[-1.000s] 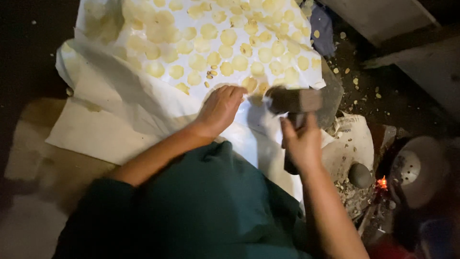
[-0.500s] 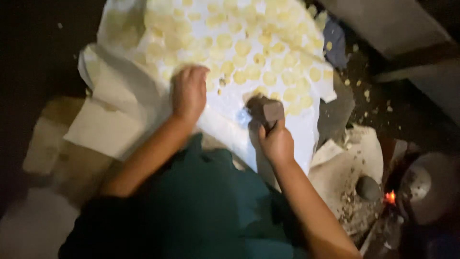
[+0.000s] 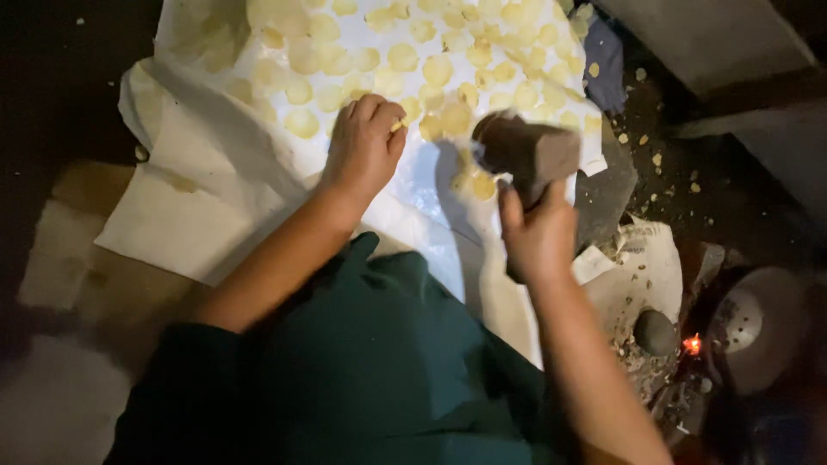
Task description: Roasting nuts over a fire, removing their shells with a stone, and flattening the kernels with a hammer on a cloth.
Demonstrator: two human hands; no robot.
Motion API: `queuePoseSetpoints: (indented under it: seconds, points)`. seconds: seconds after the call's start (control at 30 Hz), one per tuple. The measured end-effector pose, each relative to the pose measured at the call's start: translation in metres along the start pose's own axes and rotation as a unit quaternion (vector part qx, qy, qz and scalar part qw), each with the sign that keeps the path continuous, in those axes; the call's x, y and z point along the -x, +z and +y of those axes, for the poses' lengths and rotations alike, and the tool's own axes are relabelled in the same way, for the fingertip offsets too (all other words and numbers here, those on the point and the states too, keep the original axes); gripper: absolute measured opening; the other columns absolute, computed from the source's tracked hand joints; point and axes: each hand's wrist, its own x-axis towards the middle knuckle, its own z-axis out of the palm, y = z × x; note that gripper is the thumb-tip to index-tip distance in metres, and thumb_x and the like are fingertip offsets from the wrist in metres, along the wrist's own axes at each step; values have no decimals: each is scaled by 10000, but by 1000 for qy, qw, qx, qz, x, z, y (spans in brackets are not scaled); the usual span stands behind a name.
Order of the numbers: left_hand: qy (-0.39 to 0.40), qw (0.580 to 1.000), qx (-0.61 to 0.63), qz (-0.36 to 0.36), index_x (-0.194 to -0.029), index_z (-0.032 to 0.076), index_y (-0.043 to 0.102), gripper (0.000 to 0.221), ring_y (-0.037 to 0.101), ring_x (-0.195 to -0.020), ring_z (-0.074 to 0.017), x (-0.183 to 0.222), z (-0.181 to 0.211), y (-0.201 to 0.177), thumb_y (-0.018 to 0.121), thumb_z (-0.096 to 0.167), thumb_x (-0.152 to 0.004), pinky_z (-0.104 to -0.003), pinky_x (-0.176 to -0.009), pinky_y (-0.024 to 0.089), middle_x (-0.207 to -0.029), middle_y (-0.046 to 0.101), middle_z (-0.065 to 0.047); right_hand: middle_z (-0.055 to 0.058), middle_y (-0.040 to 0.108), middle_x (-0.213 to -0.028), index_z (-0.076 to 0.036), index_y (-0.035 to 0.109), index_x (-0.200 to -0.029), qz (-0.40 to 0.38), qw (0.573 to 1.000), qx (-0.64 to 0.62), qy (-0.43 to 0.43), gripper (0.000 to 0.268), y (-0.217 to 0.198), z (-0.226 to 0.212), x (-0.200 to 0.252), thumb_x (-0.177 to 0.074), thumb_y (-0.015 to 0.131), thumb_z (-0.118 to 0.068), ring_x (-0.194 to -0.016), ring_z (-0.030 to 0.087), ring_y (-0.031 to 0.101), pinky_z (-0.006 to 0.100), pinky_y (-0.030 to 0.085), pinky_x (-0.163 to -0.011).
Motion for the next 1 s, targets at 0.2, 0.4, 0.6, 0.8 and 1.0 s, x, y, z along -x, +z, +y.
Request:
queuePoseSetpoints:
  seconds: [0.2, 0.4, 0.6, 0.8, 1.0]
  points:
    - [-12, 1000, -16, 2, -994, 71, 682, 150, 574, -1042, -367, -2, 8, -2, 764, 111, -874, -479, -930, 455, -1077, 612, -130, 275, 690, -795, 40, 561, -1100, 43, 973, 162, -159, 460, 48, 62, -18, -870, 830, -254, -711, 456, 668, 484, 538, -615]
    - [63, 998, -6, -20, -973, 103, 696, 156, 581, -1126, -294, 13, 35, 5, 776, 157, -851, -443, -968, 422, -1133, 615, -71, 137, 688, -703, -5, 576, -1206, -19, 1000, -2, -10, 362, -32, -50, 10, -960, 717, -230, -525, 163, 633, 340, 502, -484]
    - [60, 997, -12, -37, -966, 140, 711, 120, 587, -1123, -279, 10, 27, 2, 758, 203, -875, -456, -959, 433, -1140, 635, -48, 177, 678, -884, 38, 637, -1188, 130, 956, -85, -250, 187, 11, -2, 1, -1080, 576, -102, -747, 237, 677, 382, 568, -714]
    - [44, 991, -125, -28, -1173, 64, 702, 246, 576, -1193, -313, 12, -21, -11, 671, 165, -950, -469, -1012, 446, -1243, 639, -93, 352, 691, -836, 82, 547, -1251, -10, 978, 197, -74, 574, 71, 9, -38, -851, 740, -281, -769, 531, 672, 564, 543, -685]
    - [-8, 995, -90, -48, -1216, 108, 705, 225, 589, -1228, -285, 16, -16, -25, 647, 116, -998, -441, -1070, 454, -1251, 657, -60, 286, 717, -837, -3, 576, -1149, -151, 987, 18, 49, 414, 10, -61, -28, -874, 696, -288, -663, 490, 715, 520, 561, -560]
